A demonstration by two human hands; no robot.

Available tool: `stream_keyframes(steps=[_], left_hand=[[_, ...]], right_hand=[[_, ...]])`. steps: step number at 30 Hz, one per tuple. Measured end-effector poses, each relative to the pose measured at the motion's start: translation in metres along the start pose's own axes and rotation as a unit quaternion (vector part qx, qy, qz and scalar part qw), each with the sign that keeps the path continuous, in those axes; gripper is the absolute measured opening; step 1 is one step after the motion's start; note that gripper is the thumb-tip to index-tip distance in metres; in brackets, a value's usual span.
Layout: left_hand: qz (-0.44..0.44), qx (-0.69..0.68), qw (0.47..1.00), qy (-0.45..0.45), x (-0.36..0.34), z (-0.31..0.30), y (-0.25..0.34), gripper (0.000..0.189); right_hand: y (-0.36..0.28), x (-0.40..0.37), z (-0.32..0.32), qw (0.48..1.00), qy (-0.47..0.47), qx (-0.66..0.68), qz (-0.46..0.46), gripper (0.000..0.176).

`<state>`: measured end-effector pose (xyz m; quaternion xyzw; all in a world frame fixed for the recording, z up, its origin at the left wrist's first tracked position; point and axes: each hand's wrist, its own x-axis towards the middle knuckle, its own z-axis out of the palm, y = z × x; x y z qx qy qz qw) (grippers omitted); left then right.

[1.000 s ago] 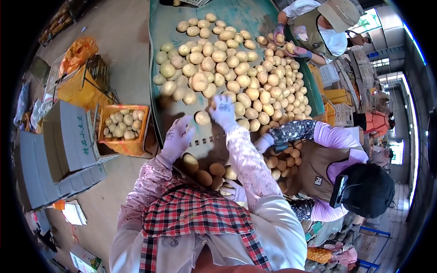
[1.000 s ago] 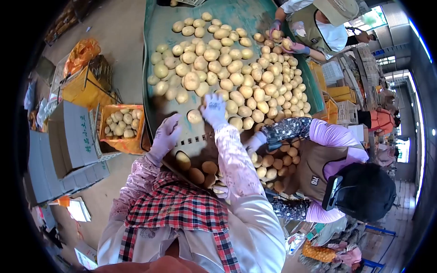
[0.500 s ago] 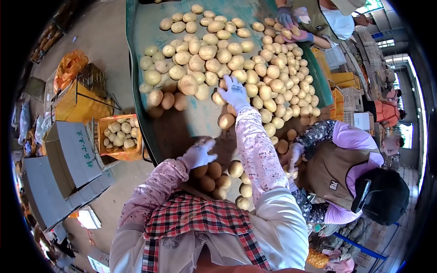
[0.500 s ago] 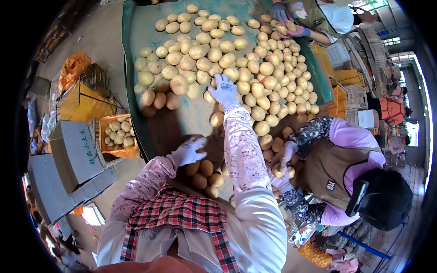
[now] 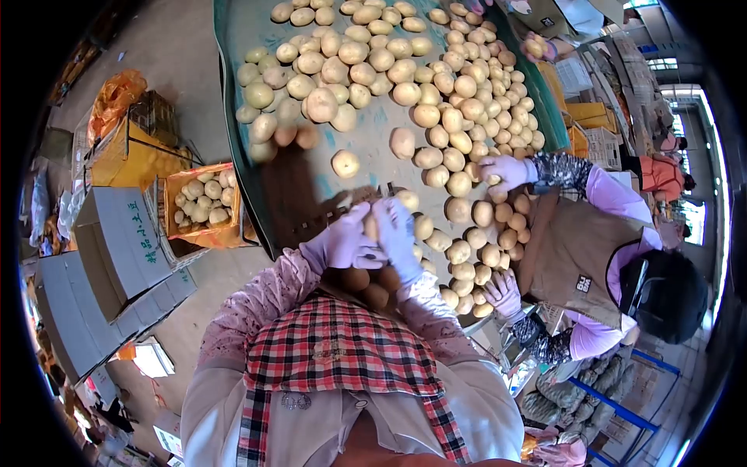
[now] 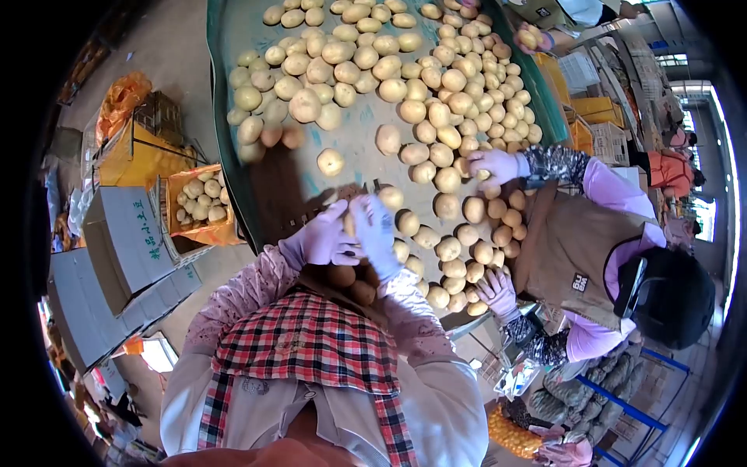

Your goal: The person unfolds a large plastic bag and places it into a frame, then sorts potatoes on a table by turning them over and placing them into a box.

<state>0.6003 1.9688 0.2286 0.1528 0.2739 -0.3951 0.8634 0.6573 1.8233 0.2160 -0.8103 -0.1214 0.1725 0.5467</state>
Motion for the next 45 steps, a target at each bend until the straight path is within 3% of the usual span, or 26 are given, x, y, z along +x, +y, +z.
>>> stream_keyframes(steps=[1, 2, 4, 6, 7, 8, 10, 11, 13, 14, 15, 16, 18, 19, 20, 21, 23, 25, 28, 29, 32, 34, 37, 41, 43, 45], left_hand=[[0.101, 0.090, 0.991, -0.014, 0.006, -0.007, -0.016, 0.052], [0.118, 0.114, 0.987, -0.004, -0.001, -0.001, -0.024, 0.048], [0.116, 0.155, 0.980, -0.039, -0.004, -0.007, -0.044, 0.043], [0.078, 0.192, 0.970, -0.129, 0.005, -0.045, -0.063, 0.041], [0.050, 0.295, 0.954, -0.036, -0.011, -0.029, -0.063, 0.046], [0.083, 0.257, 0.963, -0.014, -0.019, -0.024, -0.068, 0.048], [0.172, 0.098, 0.971, -0.136, -0.037, -0.022, -0.057, 0.040], [0.186, 0.025, 0.982, -0.029, -0.051, -0.004, -0.050, 0.035], [0.344, 0.165, 0.924, -0.011, -0.051, -0.026, -0.046, 0.036], [0.424, 0.247, 0.871, 0.020, -0.052, -0.029, -0.044, 0.035], [0.394, 0.178, 0.902, 0.004, -0.053, -0.033, -0.039, 0.034], [0.360, 0.108, 0.927, -0.011, -0.055, -0.038, -0.033, 0.033], [0.331, 0.065, 0.941, -0.034, -0.058, -0.046, -0.034, 0.035], [0.341, 0.093, 0.935, -0.044, -0.057, -0.052, -0.034, 0.038], [0.352, 0.120, 0.927, -0.054, -0.058, -0.055, -0.034, 0.040], [0.373, 0.141, 0.916, -0.038, -0.060, -0.050, -0.035, 0.039], [0.373, 0.112, 0.921, -0.009, -0.058, -0.053, -0.040, 0.034], [0.403, 0.138, 0.905, 0.001, -0.050, -0.060, -0.048, 0.027], [0.583, 0.390, 0.713, 0.028, -0.028, -0.068, -0.058, 0.036], [0.513, 0.438, 0.738, 0.009, -0.035, -0.059, -0.048, 0.042], [0.509, 0.624, 0.593, 0.014, -0.042, -0.032, -0.041, 0.034], [0.354, 0.385, 0.852, -0.019, -0.024, -0.032, -0.049, 0.034], [0.203, 0.208, 0.956, -0.045, -0.031, -0.007, -0.051, 0.046], [0.246, 0.199, 0.944, -0.092, -0.047, -0.015, -0.053, 0.052], [0.241, 0.093, 0.961, -0.097, -0.072, -0.019, -0.055, 0.053], [0.259, -0.044, 0.960, -0.101, -0.086, -0.044, -0.062, 0.056]], right_hand=[[0.025, -0.013, 0.007, 0.967, 0.012, -0.175, -0.188, 0.017], [0.038, -0.027, 0.014, 0.957, 0.065, -0.202, -0.198, 0.017], [0.049, -0.045, 0.023, 0.977, 0.102, -0.126, -0.137, 0.023], [0.018, -0.056, 0.015, 0.985, 0.014, 0.119, 0.125, 0.033], [0.006, -0.056, 0.009, 0.979, 0.024, 0.188, 0.068, 0.041], [0.018, -0.052, -0.006, 0.970, 0.007, 0.154, 0.189, 0.040], [0.027, -0.033, -0.031, 0.981, 0.189, -0.031, 0.010, 0.041], [0.044, -0.025, -0.051, 0.977, 0.207, 0.001, 0.044, 0.040], [0.040, -0.015, -0.055, 0.971, 0.230, 0.015, 0.070, 0.036], [0.042, -0.011, -0.052, 0.973, 0.122, -0.195, 0.007, 0.016], [0.046, -0.011, -0.035, 0.954, 0.109, -0.270, -0.075, 0.016], [0.050, -0.012, -0.017, 0.922, 0.096, -0.341, -0.154, 0.026], [0.047, -0.019, 0.000, 0.826, 0.021, -0.554, -0.101, 0.045], [0.063, -0.014, 0.004, 0.846, 0.043, -0.523, -0.096, 0.047], [0.081, -0.006, 0.004, 0.946, 0.022, -0.315, -0.070, 0.049], [0.101, 0.003, 0.001, 0.995, -0.006, -0.092, -0.042, 0.051], [0.074, -0.006, -0.016, 0.963, -0.065, 0.254, 0.062, 0.058], [0.048, -0.017, -0.026, 0.976, -0.075, 0.204, 0.015, 0.059], [0.025, -0.034, -0.029, 0.983, -0.079, 0.165, -0.019, 0.065], [0.017, -0.039, -0.029, 0.983, -0.080, 0.161, -0.030, 0.066], [-0.006, -0.053, -0.031, 0.982, -0.073, 0.159, -0.070, 0.067], [-0.013, -0.057, -0.028, 0.974, -0.078, 0.194, -0.089, 0.067], [-0.022, -0.064, -0.020, 0.978, -0.082, 0.143, -0.129, 0.053], [-0.015, -0.055, -0.010, 0.969, -0.107, 0.095, -0.200, 0.031], [-0.045, -0.051, -0.006, 0.955, -0.087, -0.049, -0.278, 0.027], [-0.053, -0.042, -0.002, 0.980, -0.100, 0.144, -0.089, 0.026]])
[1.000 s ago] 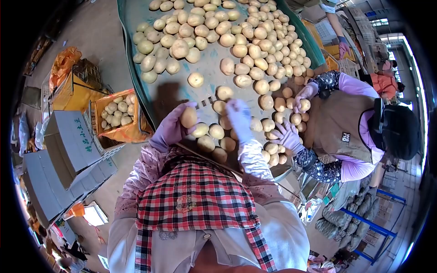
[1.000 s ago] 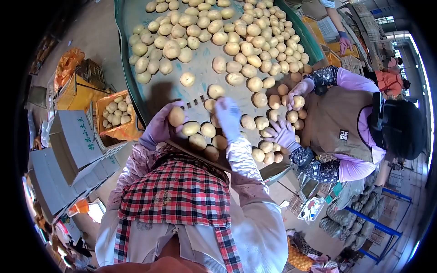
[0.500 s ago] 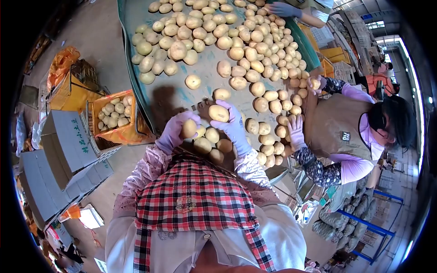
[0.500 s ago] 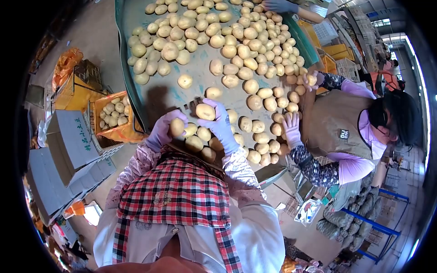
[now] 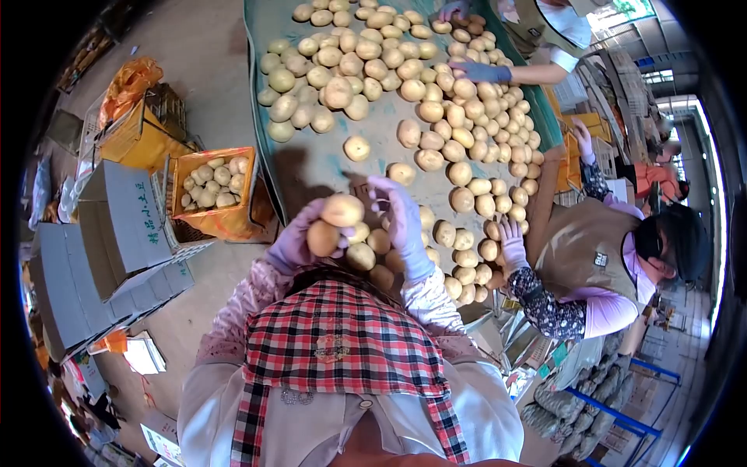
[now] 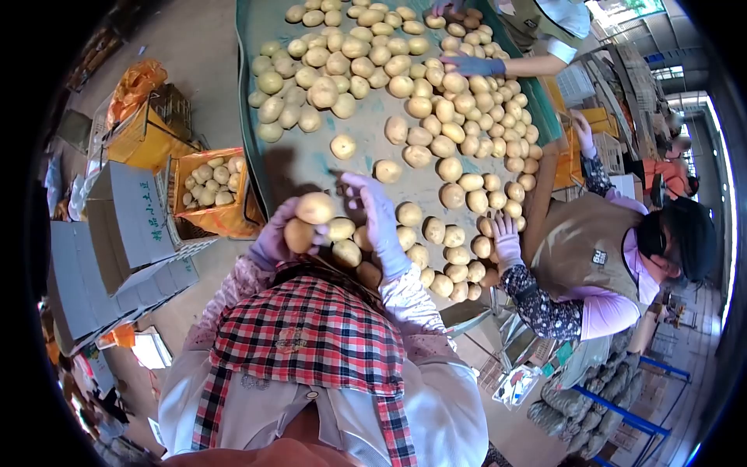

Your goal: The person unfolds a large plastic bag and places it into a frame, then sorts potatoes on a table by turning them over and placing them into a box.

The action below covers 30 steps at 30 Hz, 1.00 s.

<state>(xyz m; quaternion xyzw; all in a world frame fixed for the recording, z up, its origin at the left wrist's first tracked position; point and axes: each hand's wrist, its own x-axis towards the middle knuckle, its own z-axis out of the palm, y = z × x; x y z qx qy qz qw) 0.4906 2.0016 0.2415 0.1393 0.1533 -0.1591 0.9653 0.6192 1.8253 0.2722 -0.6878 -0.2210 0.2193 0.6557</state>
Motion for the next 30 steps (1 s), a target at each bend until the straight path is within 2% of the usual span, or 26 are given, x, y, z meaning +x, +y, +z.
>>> stream_keyframes(steps=[1, 2, 4, 5, 7, 8, 11, 12, 13, 14, 15, 16, 17, 18, 19, 20, 21, 23, 25, 26, 27, 28, 30], left_hand=[[0.067, -0.008, 0.997, -0.027, -0.008, -0.017, 0.004, 0.060], [0.117, -0.035, 0.992, -0.046, -0.017, -0.023, 0.014, 0.063], [0.188, -0.177, 0.966, -0.030, -0.042, -0.030, 0.039, 0.063], [0.259, -0.176, 0.949, -0.017, -0.048, -0.048, 0.049, 0.057], [0.365, -0.206, 0.901, 0.107, -0.058, -0.078, 0.070, 0.048], [0.362, -0.180, 0.908, 0.109, -0.062, -0.080, 0.072, 0.046], [0.344, -0.088, 0.927, 0.124, -0.066, -0.065, 0.083, 0.040], [0.334, -0.052, 0.931, 0.139, -0.064, -0.042, 0.079, 0.040], [0.325, -0.016, 0.933, 0.154, -0.061, -0.027, 0.075, 0.039], [0.324, 0.040, 0.936, 0.129, -0.054, -0.033, 0.067, 0.048], [0.320, 0.075, 0.939, 0.099, -0.049, -0.023, 0.063, 0.045], [0.308, 0.130, 0.933, 0.132, -0.040, -0.012, 0.057, 0.043], [0.292, 0.186, 0.924, 0.164, -0.033, -0.005, 0.052, 0.042], [0.288, 0.190, 0.930, 0.126, -0.023, -0.010, 0.047, 0.039], [0.280, 0.195, 0.936, 0.086, -0.010, -0.018, 0.040, 0.044], [0.342, 0.432, 0.830, 0.089, 0.000, -0.017, 0.035, 0.052], [0.358, 0.467, 0.807, 0.045, 0.007, -0.015, 0.031, 0.059], [0.341, 0.504, 0.794, 0.021, 0.022, -0.015, 0.026, 0.054], [0.326, 0.518, 0.791, 0.002, 0.028, -0.017, 0.019, 0.042], [0.320, 0.525, 0.789, -0.005, 0.028, -0.013, 0.018, 0.044], [0.234, 0.391, 0.890, 0.000, 0.029, -0.009, 0.019, 0.040], [0.140, 0.245, 0.960, 0.007, 0.029, -0.005, 0.022, 0.037], [0.148, 0.318, 0.936, 0.032, 0.032, 0.012, 0.014, 0.033]], right_hand=[[0.017, 0.010, -0.003, 0.991, 0.030, 0.115, 0.064, 0.026], [0.040, 0.023, -0.010, 0.997, 0.042, 0.051, 0.040, 0.027], [0.066, 0.052, -0.027, 0.980, 0.035, -0.148, 0.129, 0.035], [0.074, 0.069, -0.031, 0.952, 0.020, -0.250, 0.178, 0.041], [0.096, 0.096, -0.019, 0.937, 0.056, -0.344, 0.040, 0.049], [0.104, 0.106, -0.010, 0.919, 0.073, -0.385, -0.034, 0.053], [0.120, 0.130, 0.008, 0.879, -0.038, -0.470, -0.065, 0.058], [0.129, 0.135, 0.007, 0.862, -0.029, -0.495, -0.106, 0.054], [0.132, 0.137, 0.007, 0.958, -0.036, -0.285, 0.004, 0.051], [0.133, 0.143, 0.007, 0.991, -0.042, -0.058, 0.115, 0.049], [0.132, 0.148, 0.008, 0.959, -0.045, 0.170, 0.223, 0.047], [0.132, 0.143, 0.006, 0.902, -0.070, 0.334, 0.265, 0.044], [0.127, 0.134, 0.002, 0.820, -0.157, 0.461, 0.301, 0.051], [0.104, 0.121, 0.007, 0.780, -0.170, 0.515, 0.312, 0.055], [0.080, 0.108, 0.015, 0.735, -0.179, 0.570, 0.320, 0.058], [0.075, 0.099, 0.015, 0.705, -0.203, 0.603, 0.313, 0.062], [0.062, 0.091, 0.016, 0.714, -0.192, 0.591, 0.323, 0.064], [0.062, 0.079, 0.014, 0.718, -0.218, 0.583, 0.311, 0.064], [0.048, 0.064, 0.009, 0.801, -0.152, 0.497, 0.296, 0.057], [0.043, 0.057, 0.005, 0.838, -0.127, 0.452, 0.278, 0.055], [0.038, 0.051, 0.003, 0.871, -0.103, 0.403, 0.260, 0.054], [0.031, 0.043, 0.001, 0.898, -0.071, 0.361, 0.243, 0.045], [0.016, 0.029, 0.000, 0.961, -0.033, 0.193, 0.197, 0.038]])
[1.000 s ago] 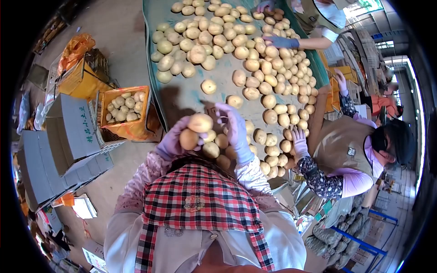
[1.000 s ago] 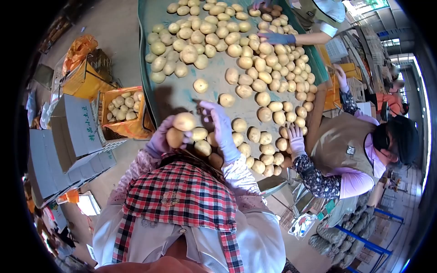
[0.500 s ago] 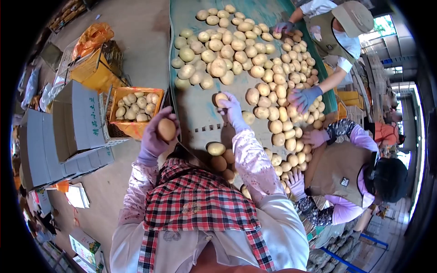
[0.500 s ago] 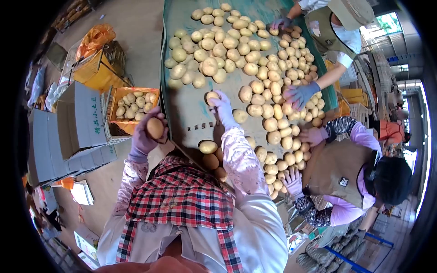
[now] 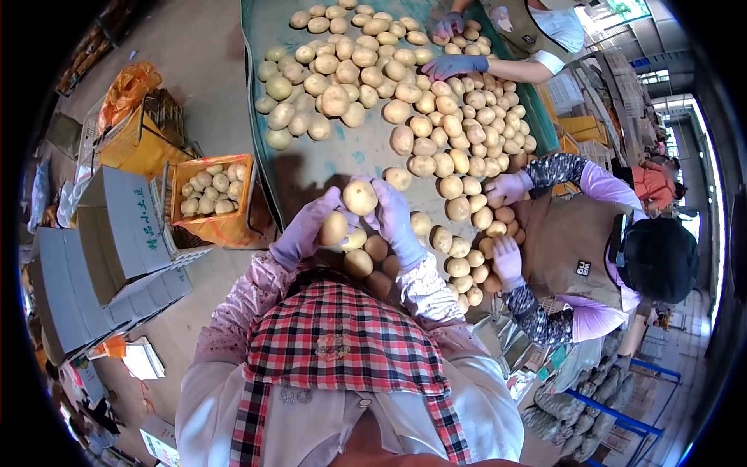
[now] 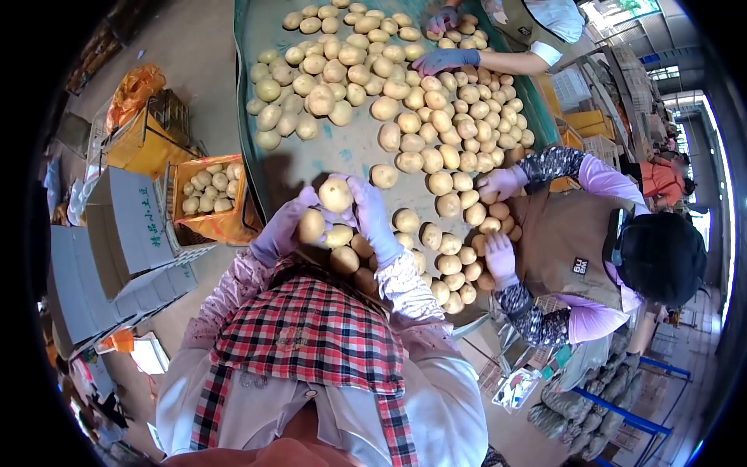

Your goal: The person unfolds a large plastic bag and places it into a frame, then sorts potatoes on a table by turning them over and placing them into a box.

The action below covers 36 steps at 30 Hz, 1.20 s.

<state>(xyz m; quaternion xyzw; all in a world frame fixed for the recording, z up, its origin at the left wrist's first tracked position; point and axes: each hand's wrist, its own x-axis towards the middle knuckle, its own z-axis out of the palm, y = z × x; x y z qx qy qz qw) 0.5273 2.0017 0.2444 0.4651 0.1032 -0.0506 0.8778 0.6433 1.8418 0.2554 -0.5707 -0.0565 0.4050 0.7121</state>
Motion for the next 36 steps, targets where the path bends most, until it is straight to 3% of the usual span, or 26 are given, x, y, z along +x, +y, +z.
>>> stream_keyframes(steps=[1, 4, 5, 6, 8, 10, 11, 13, 15, 17, 18, 20, 21, 23, 25, 27, 28, 30, 33, 36], left_hand=[[0.002, 0.040, 0.999, 0.008, 0.000, 0.009, 0.002, 0.032], [-0.037, 0.008, 0.996, 0.085, 0.006, 0.022, -0.007, 0.034], [-0.011, 0.005, 0.996, 0.083, 0.003, 0.024, -0.006, 0.035], [0.016, 0.002, 0.997, 0.081, 0.000, 0.026, -0.005, 0.036], [0.080, 0.017, 0.994, 0.072, -0.001, 0.029, -0.004, 0.038], [0.070, 0.082, 0.994, 0.033, 0.002, 0.025, -0.018, 0.039], [0.065, 0.115, 0.991, 0.014, 0.001, 0.028, -0.018, 0.040], [0.019, 0.043, 0.999, -0.011, -0.009, 0.036, -0.017, 0.042], [0.001, 0.020, 1.000, -0.016, -0.014, 0.045, -0.010, 0.043], [0.017, 0.047, 0.999, 0.002, -0.015, 0.053, -0.010, 0.044], [0.029, 0.050, 0.998, 0.011, -0.013, 0.052, -0.015, 0.043], [0.029, 0.071, 0.997, 0.012, -0.015, 0.050, -0.018, 0.036], [0.111, 0.199, 0.974, -0.015, -0.014, 0.045, -0.020, 0.035], [0.264, 0.440, 0.855, -0.068, -0.014, 0.034, -0.021, 0.033], [0.229, 0.330, 0.911, -0.094, -0.016, 0.034, -0.017, 0.035], [0.039, 0.044, 0.995, -0.078, -0.025, 0.041, -0.012, 0.041], [-0.138, -0.360, 0.886, -0.259, -0.020, 0.023, -0.008, 0.059], [-0.125, -0.394, 0.884, -0.216, -0.031, 0.020, -0.003, 0.066], [-0.063, -0.410, 0.896, -0.158, -0.049, -0.014, -0.004, 0.072], [0.102, -0.497, 0.840, -0.194, -0.072, -0.067, 0.003, 0.072]], right_hand=[[-0.002, -0.008, 0.004, 0.996, 0.031, -0.085, -0.029, 0.035], [0.002, -0.022, 0.013, 0.981, 0.083, -0.139, -0.108, 0.025], [0.003, -0.025, 0.015, 0.973, 0.100, -0.159, -0.132, 0.023], [0.005, -0.028, 0.021, 0.949, 0.102, -0.208, -0.213, 0.020], [0.009, -0.041, 0.031, 0.937, 0.142, -0.206, -0.244, 0.016], [0.012, -0.049, 0.029, 0.917, 0.133, -0.206, -0.313, 0.022], [0.011, -0.050, 0.026, 0.930, 0.134, -0.170, -0.297, 0.023], [0.009, -0.052, 0.017, 0.950, 0.135, -0.097, -0.264, 0.027], [-0.002, -0.060, 0.011, 0.971, 0.186, -0.038, -0.145, 0.024], [-0.004, -0.062, 0.022, 0.955, 0.193, -0.018, -0.225, 0.021], [0.005, -0.062, 0.019, 0.946, 0.164, -0.124, -0.251, 0.023], [0.003, -0.074, 0.014, 0.968, 0.132, -0.106, -0.183, 0.025], [0.000, -0.077, 0.012, 0.977, 0.114, -0.097, -0.150, 0.025], [0.007, -0.078, 0.007, 0.981, 0.124, -0.037, -0.144, 0.024], [0.015, -0.073, 0.012, 0.976, 0.130, -0.029, -0.174, 0.024], [0.020, -0.066, 0.019, 0.966, 0.127, -0.071, -0.215, 0.020], [0.020, -0.065, 0.022, 0.972, 0.121, -0.042, -0.195, 0.020], [0.011, -0.061, 0.032, 0.979, 0.119, 0.022, -0.162, 0.018], [0.002, -0.049, 0.046, 0.978, 0.144, -0.059, -0.140, 0.019], [0.009, -0.032, 0.050, 0.982, 0.135, -0.044, -0.124, 0.020]])
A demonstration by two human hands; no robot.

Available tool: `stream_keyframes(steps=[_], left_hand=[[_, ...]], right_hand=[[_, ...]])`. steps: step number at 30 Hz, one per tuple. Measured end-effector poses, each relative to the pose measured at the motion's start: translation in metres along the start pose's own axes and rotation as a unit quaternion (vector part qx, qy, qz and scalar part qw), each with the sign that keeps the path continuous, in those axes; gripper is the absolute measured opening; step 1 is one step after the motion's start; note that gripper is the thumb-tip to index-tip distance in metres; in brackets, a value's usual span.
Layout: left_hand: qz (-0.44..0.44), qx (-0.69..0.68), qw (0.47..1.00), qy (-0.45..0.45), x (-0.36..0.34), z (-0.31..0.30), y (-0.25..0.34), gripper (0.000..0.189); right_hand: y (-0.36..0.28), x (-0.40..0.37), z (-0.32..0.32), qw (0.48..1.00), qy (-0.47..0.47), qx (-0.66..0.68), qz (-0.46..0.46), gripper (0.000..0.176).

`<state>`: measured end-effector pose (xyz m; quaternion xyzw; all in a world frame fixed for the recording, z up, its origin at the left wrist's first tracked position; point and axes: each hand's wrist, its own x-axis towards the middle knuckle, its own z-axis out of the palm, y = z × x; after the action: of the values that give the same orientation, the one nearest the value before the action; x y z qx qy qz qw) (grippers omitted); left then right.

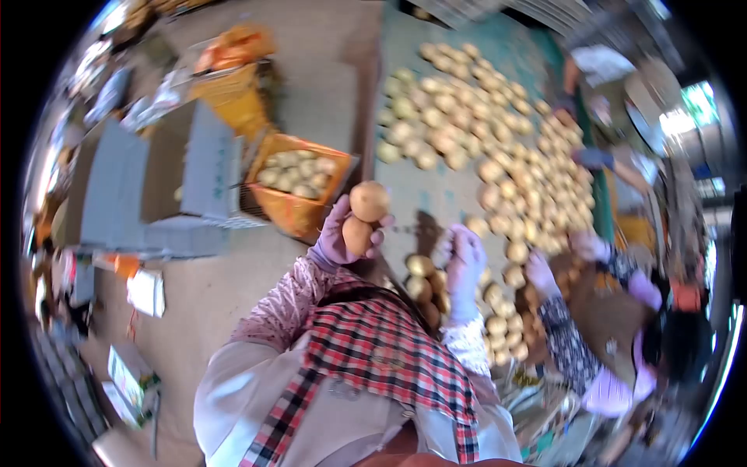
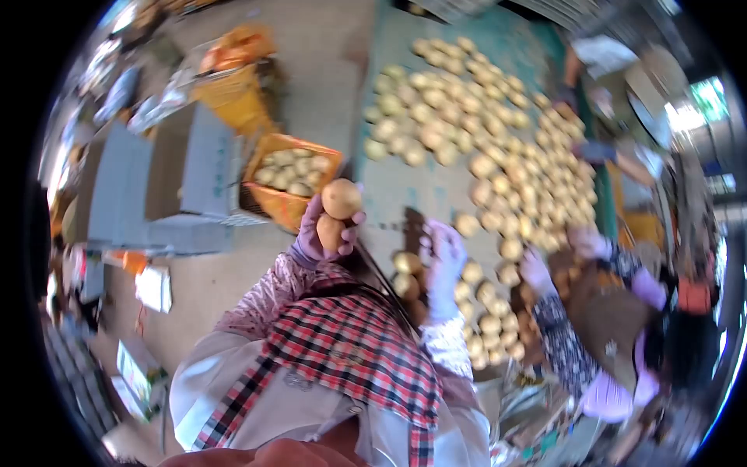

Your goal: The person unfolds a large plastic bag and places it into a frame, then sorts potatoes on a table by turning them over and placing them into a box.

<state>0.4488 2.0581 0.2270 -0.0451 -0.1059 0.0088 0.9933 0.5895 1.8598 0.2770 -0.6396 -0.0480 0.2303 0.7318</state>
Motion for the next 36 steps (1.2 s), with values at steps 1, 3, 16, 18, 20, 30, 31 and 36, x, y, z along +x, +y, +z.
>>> stream_keyframes(steps=[1, 3, 16, 18, 20, 30, 31, 36], left_hand=[[0.058, 0.005, 0.998, 0.006, -0.012, 0.021, 0.023, 0.073], [0.193, 0.117, 0.973, 0.051, -0.057, 0.018, 0.089, 0.071], [0.339, 0.216, 0.911, 0.090, -0.096, 0.049, 0.243, 0.059], [0.193, 0.301, 0.929, 0.096, -0.030, 0.045, 0.178, 0.054], [0.054, 0.401, 0.878, 0.256, 0.041, 0.031, 0.102, 0.048], [-0.332, 0.898, 0.287, -0.034, 0.081, -0.099, -0.087, 0.068], [-0.333, 0.903, 0.267, -0.051, 0.082, -0.104, -0.091, 0.069], [-0.397, 0.880, 0.261, 0.008, 0.092, -0.110, -0.109, 0.087]], right_hand=[[0.005, 0.005, 0.000, 1.000, -0.004, -0.003, 0.004, 0.021], [0.012, 0.014, -0.003, 1.000, -0.019, 0.001, 0.003, 0.021], [0.037, 0.036, -0.079, 0.995, 0.088, -0.037, -0.007, 0.018], [0.046, 0.032, -0.120, 0.988, 0.148, -0.035, -0.015, 0.013], [0.063, 0.021, -0.151, 0.961, 0.133, -0.227, -0.086, 0.015], [0.099, -0.076, -0.181, 0.776, 0.087, -0.614, -0.114, 0.052], [0.101, -0.075, -0.185, 0.763, 0.140, -0.619, -0.124, 0.042], [0.076, -0.050, -0.116, 0.792, -0.024, -0.602, -0.097, 0.036]])
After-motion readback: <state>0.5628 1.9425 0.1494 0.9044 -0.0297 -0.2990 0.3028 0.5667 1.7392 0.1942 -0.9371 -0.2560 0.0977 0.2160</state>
